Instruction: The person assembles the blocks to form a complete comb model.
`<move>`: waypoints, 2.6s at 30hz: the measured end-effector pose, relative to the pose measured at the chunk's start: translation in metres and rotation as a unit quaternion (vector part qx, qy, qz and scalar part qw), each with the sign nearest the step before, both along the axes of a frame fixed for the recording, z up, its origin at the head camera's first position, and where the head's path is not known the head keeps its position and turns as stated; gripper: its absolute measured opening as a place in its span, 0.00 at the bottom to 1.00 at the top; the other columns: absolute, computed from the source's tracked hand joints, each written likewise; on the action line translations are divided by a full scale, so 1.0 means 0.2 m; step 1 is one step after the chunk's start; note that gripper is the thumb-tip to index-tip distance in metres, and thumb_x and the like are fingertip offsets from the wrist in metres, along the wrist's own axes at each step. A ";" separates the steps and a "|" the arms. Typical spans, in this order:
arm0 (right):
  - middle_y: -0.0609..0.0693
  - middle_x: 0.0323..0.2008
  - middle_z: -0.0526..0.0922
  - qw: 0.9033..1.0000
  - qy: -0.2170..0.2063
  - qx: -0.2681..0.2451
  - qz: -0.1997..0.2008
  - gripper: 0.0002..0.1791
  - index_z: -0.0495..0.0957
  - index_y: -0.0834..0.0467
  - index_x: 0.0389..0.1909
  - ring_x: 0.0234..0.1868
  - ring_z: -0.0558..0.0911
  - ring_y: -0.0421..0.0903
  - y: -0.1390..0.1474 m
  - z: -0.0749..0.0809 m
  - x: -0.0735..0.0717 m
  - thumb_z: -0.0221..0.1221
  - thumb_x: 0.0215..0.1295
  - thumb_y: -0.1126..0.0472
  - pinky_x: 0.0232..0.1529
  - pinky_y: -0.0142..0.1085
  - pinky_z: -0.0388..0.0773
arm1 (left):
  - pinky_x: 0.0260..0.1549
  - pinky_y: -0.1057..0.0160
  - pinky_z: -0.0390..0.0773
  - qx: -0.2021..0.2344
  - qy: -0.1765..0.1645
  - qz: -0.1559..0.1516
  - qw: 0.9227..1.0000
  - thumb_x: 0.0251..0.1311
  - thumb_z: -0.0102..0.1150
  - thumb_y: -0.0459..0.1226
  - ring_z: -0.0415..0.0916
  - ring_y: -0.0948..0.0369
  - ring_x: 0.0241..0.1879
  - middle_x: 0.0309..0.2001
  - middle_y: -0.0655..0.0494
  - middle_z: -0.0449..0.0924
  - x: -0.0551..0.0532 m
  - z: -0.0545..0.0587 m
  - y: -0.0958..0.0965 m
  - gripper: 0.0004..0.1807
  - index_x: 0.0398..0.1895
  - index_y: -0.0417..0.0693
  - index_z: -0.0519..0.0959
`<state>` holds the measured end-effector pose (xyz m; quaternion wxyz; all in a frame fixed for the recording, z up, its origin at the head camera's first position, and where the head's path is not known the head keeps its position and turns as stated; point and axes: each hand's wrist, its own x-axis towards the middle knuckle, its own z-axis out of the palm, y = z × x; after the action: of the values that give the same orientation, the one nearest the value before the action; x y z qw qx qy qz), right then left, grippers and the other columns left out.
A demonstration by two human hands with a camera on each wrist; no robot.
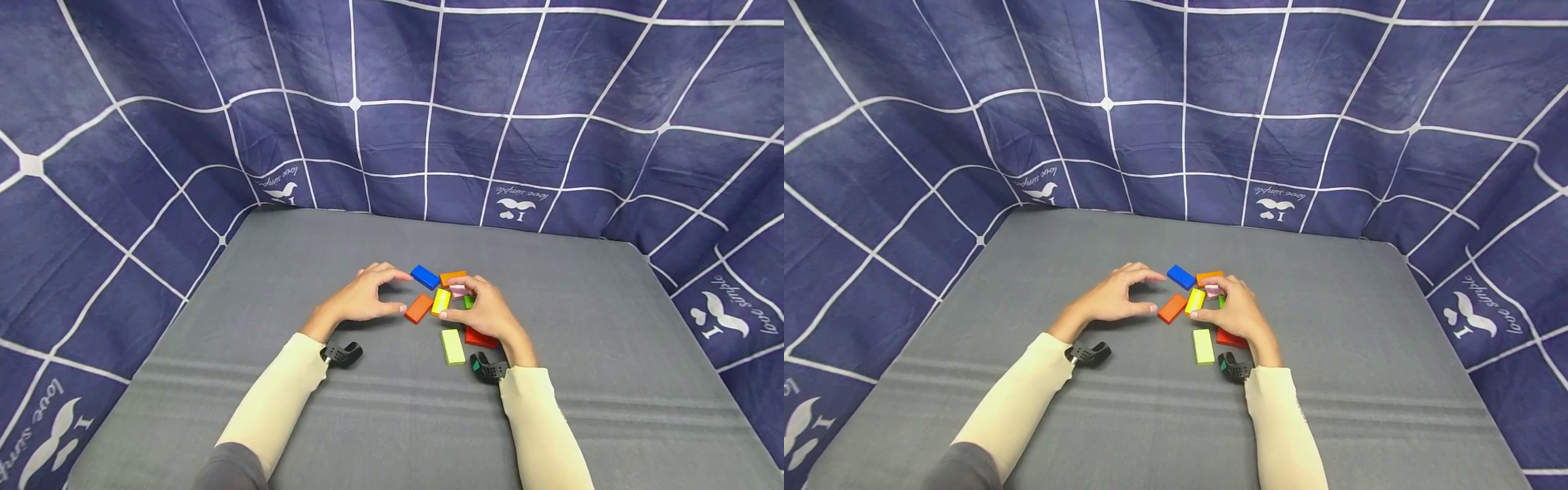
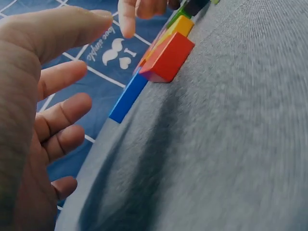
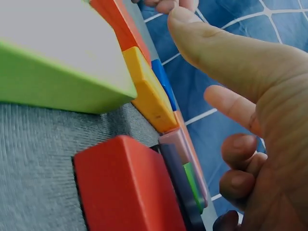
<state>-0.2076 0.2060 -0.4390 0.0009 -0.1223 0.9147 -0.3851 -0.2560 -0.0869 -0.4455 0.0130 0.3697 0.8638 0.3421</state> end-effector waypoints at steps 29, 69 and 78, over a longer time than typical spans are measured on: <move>0.47 0.42 0.80 0.996 0.005 0.085 -0.009 0.35 0.83 0.49 0.56 0.47 0.75 0.47 -0.02 -0.04 -0.03 0.79 0.44 0.44 0.52 0.44 0.67 | 0.50 0.54 0.53 -0.121 -0.004 -0.024 0.992 0.48 0.71 0.64 0.63 0.67 0.52 0.54 0.73 0.74 -0.06 -0.07 0.09 0.35 0.63 0.78 0.76; 0.50 0.46 0.81 0.999 0.002 0.041 -0.010 0.33 0.83 0.47 0.53 0.50 0.77 0.49 -0.08 0.02 0.00 0.79 0.43 0.44 0.54 0.47 0.71 | 0.56 0.56 0.59 -0.026 -0.004 0.001 1.000 0.45 0.75 0.61 0.71 0.71 0.49 0.44 0.71 0.79 -0.06 -0.09 0.02 0.30 0.53 0.68 0.81; 0.56 0.42 0.80 0.999 0.038 0.032 0.015 0.34 0.82 0.48 0.53 0.41 0.73 0.54 -0.17 0.06 -0.03 0.80 0.42 0.47 0.42 0.41 0.67 | 0.56 0.59 0.70 0.026 -0.013 0.017 0.999 0.45 0.76 0.60 0.74 0.69 0.48 0.46 0.69 0.79 -0.03 -0.07 -0.08 0.30 0.54 0.68 0.81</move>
<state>-0.2131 0.1728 -0.4272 -0.0239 -0.1506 0.9241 -0.3504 -0.2618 -0.1024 -0.4593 0.0091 0.3507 0.8603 0.3698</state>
